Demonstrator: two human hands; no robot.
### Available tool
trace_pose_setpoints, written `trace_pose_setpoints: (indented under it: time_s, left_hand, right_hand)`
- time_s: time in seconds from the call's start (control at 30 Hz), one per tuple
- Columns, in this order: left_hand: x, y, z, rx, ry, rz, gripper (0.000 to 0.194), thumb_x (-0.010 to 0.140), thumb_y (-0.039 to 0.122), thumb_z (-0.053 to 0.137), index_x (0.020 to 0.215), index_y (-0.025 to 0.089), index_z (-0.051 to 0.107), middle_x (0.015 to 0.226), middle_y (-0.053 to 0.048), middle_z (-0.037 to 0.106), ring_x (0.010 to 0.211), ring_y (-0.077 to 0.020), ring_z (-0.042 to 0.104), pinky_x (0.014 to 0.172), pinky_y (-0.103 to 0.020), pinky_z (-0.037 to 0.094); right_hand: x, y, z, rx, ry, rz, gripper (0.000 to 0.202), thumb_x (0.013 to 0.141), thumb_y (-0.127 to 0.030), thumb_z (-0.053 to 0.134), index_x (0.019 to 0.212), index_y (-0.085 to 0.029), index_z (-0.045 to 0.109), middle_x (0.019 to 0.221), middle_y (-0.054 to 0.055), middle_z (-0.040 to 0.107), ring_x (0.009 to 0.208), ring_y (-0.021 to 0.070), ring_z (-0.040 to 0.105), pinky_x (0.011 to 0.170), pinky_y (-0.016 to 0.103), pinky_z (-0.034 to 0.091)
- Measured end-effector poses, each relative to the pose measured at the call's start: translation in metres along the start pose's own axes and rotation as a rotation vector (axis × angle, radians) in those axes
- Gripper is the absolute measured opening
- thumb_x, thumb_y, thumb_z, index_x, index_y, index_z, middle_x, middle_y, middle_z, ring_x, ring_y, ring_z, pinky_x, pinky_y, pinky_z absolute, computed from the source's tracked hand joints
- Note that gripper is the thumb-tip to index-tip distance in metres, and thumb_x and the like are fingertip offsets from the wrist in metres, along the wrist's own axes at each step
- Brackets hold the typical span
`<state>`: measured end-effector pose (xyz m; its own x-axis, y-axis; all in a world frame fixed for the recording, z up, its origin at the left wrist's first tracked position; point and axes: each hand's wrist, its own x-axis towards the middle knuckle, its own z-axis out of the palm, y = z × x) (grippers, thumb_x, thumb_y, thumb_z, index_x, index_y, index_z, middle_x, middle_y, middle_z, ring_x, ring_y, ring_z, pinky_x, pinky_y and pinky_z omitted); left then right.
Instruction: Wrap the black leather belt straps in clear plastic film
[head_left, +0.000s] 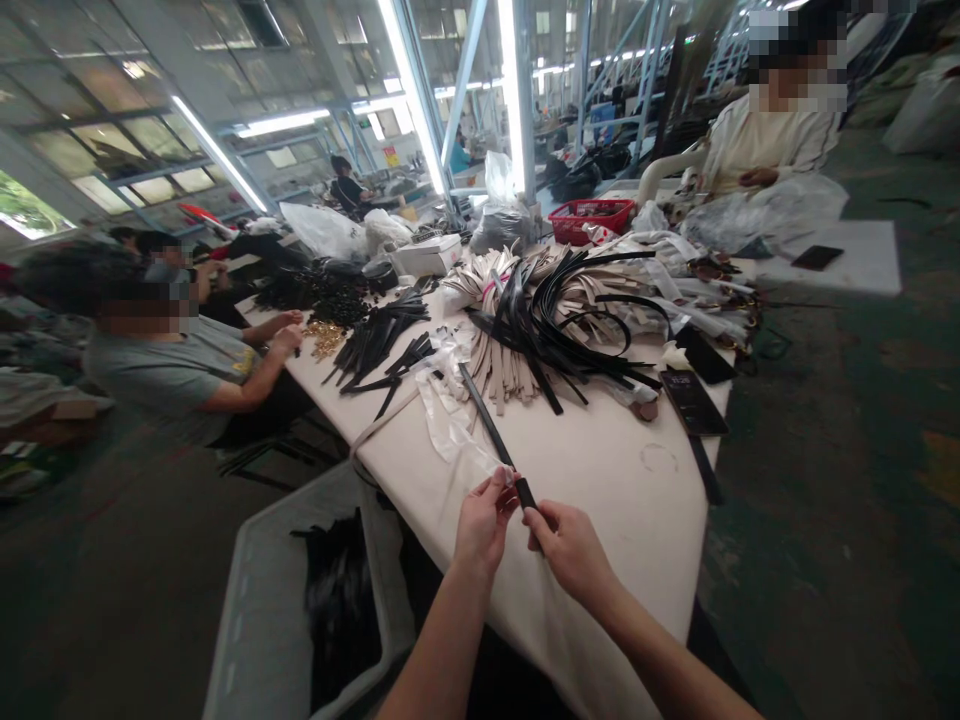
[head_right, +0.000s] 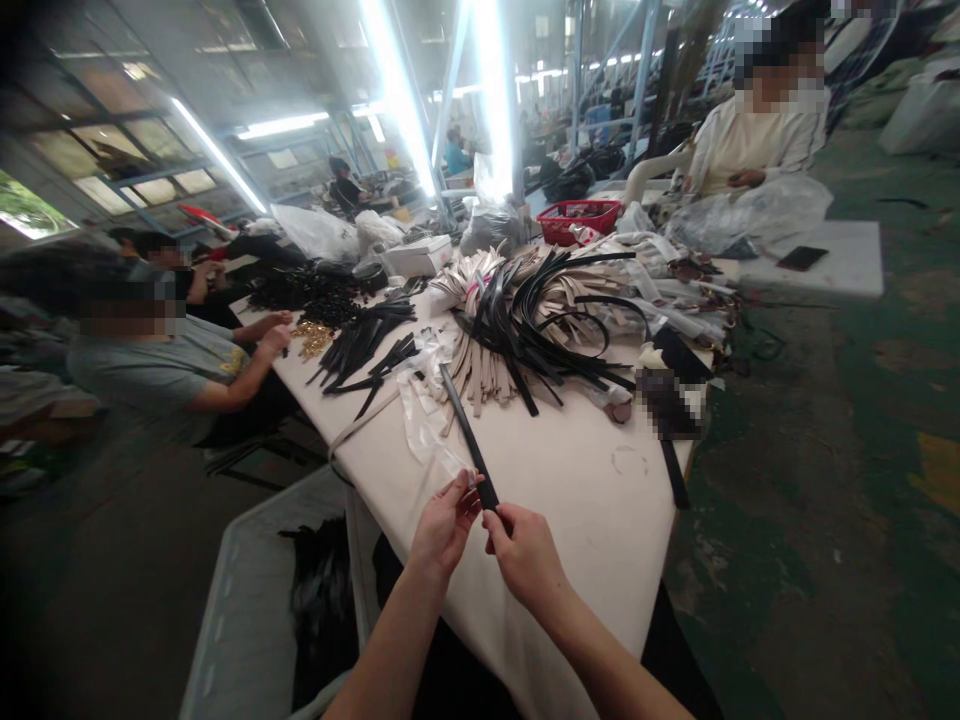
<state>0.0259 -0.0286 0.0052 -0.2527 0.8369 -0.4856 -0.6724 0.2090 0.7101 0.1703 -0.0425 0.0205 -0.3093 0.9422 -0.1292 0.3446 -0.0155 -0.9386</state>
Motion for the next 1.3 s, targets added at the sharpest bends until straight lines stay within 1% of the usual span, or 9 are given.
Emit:
trace_pose_setpoints:
  time_s: [0.43,0.6,0.77,0.93,1.0,1.1,1.17,1.23,1.3]
  left_hand:
    - [-0.006,0.001,0.002,0.054,-0.051,-0.006,0.034,0.074,0.038,0.084,0.089,0.008,0.075,0.097,-0.017,0.075,0.085,-0.022,0.069,0.072,-0.03,0.054]
    - [-0.009,0.001,0.001,0.089,-0.074,-0.045,0.038,0.077,0.04,0.08,0.096,0.008,0.075,0.102,-0.02,0.075,0.08,-0.0203,0.069,0.072,-0.03,0.053]
    - [-0.016,-0.002,0.001,0.18,-0.139,-0.081,0.041,0.075,0.039,0.082,0.097,0.006,0.076,0.1,-0.02,0.075,0.08,-0.022,0.07,0.071,-0.029,0.052]
    - [-0.016,-0.002,-0.004,0.103,-0.077,-0.05,0.036,0.075,0.041,0.082,0.09,0.009,0.076,0.097,-0.018,0.076,0.08,-0.0223,0.07,0.07,-0.03,0.052]
    - [-0.019,-0.007,-0.005,0.058,-0.039,0.007,0.033,0.075,0.04,0.082,0.089,0.01,0.076,0.096,-0.017,0.076,0.085,-0.022,0.07,0.076,-0.031,0.052]
    - [-0.026,-0.018,-0.003,0.102,-0.084,0.009,0.035,0.076,0.04,0.081,0.088,0.007,0.077,0.089,-0.017,0.076,0.077,-0.0207,0.069,0.071,-0.03,0.051]
    - [-0.028,-0.019,-0.002,0.125,-0.119,-0.026,0.038,0.076,0.043,0.08,0.088,0.007,0.077,0.086,-0.016,0.076,0.068,-0.019,0.066,0.064,-0.03,0.048]
    - [-0.027,-0.01,-0.002,0.094,-0.08,-0.006,0.039,0.074,0.044,0.081,0.088,0.008,0.077,0.089,-0.015,0.076,0.071,-0.0192,0.067,0.066,-0.03,0.049]
    - [-0.023,0.002,-0.004,0.051,0.006,0.066,0.037,0.071,0.043,0.084,0.088,0.01,0.077,0.096,-0.015,0.076,0.081,-0.0209,0.068,0.075,-0.031,0.05]
  right_hand:
    - [0.004,0.001,-0.001,-0.086,-0.032,0.05,0.037,0.094,-0.038,0.05,0.068,-0.019,0.069,0.057,0.0,0.069,0.051,0.0145,0.06,0.053,0.024,0.036]
    - [0.004,0.003,0.003,-0.023,-0.05,0.077,0.035,0.093,-0.039,0.051,0.073,-0.019,0.071,0.056,0.0,0.069,0.052,0.0153,0.062,0.055,0.024,0.04]
    - [0.008,0.001,0.0,0.024,-0.043,0.051,0.042,0.095,-0.041,0.05,0.061,-0.019,0.064,0.056,0.001,0.068,0.053,0.0147,0.061,0.055,0.025,0.04]
    - [0.002,0.005,-0.009,0.09,-0.13,-0.039,0.025,0.092,-0.04,0.056,0.092,-0.02,0.071,0.076,0.002,0.076,0.071,0.0181,0.069,0.071,0.027,0.048]
    - [0.0,0.007,-0.01,-0.003,-0.154,-0.076,0.021,0.091,-0.037,0.057,0.086,-0.021,0.071,0.075,0.001,0.075,0.072,0.0188,0.069,0.077,0.029,0.048]
    - [0.001,0.008,-0.01,-0.095,-0.109,-0.028,0.033,0.093,-0.036,0.051,0.068,-0.021,0.067,0.068,0.003,0.073,0.063,0.0185,0.066,0.067,0.029,0.047]
    - [0.001,0.006,-0.012,-0.063,-0.081,-0.004,0.032,0.094,-0.039,0.049,0.076,-0.02,0.068,0.072,0.004,0.074,0.064,0.0189,0.067,0.063,0.028,0.047]
    - [-0.002,0.005,-0.017,-0.072,-0.106,-0.055,0.026,0.093,-0.041,0.053,0.087,-0.021,0.069,0.081,0.004,0.075,0.073,0.0196,0.068,0.073,0.03,0.05]
    - [-0.008,0.006,-0.022,-0.161,-0.167,-0.132,0.021,0.091,-0.039,0.057,0.086,-0.022,0.069,0.08,0.002,0.074,0.077,0.0195,0.068,0.088,0.034,0.048]
